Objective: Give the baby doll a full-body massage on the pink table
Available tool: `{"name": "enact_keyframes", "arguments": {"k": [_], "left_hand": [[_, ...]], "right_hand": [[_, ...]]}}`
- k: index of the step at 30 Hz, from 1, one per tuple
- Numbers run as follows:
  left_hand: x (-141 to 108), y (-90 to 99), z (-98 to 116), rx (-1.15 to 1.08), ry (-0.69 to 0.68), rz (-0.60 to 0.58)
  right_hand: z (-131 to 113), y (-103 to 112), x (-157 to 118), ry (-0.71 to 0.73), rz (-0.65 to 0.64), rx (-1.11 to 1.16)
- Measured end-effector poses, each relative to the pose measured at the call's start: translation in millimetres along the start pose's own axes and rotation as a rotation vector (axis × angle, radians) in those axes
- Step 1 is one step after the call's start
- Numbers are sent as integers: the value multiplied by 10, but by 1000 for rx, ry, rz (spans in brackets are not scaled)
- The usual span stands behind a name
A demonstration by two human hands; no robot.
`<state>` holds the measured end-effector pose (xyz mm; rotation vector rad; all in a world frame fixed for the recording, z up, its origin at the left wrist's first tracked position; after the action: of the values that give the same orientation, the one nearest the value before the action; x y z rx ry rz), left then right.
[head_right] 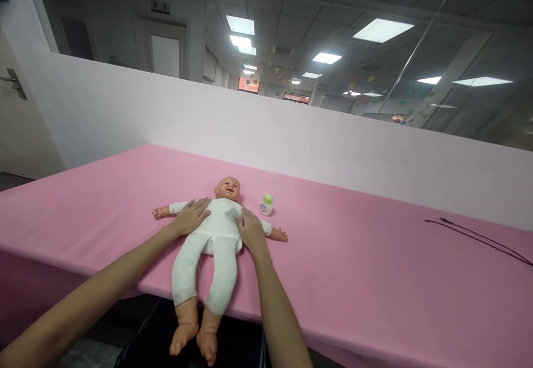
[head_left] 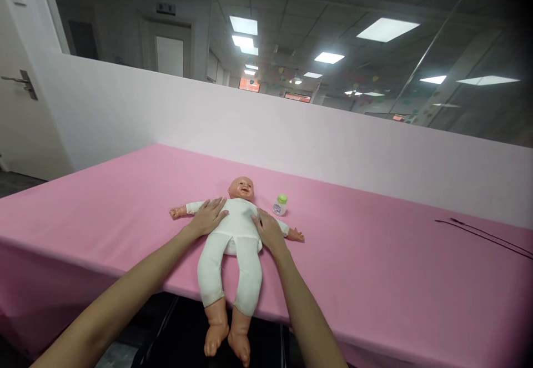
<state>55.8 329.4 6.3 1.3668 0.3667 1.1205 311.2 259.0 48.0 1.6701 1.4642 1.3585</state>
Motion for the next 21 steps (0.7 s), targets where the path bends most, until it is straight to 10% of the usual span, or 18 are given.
{"name": "enact_keyframes", "arguments": {"k": [13,21], "left_hand": [[-376,619,-516,267,378,-132],[-504,890,-795,-212,376,-21]], "right_hand": [[522,596,-257,-647,-90,-255],[520,667,-296,-758,-48,124]]}}
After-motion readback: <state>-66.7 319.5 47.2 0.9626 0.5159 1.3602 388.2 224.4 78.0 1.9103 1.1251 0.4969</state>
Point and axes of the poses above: each hand's wrist, its own x-axis towards the middle knuckle, its own y-axis out of the back of the hand, z = x × y, the point moved 1 cm from there along x, towards the middle knuckle, and after that the axes turned 2 degrees about -z, right-handed, at the moved point
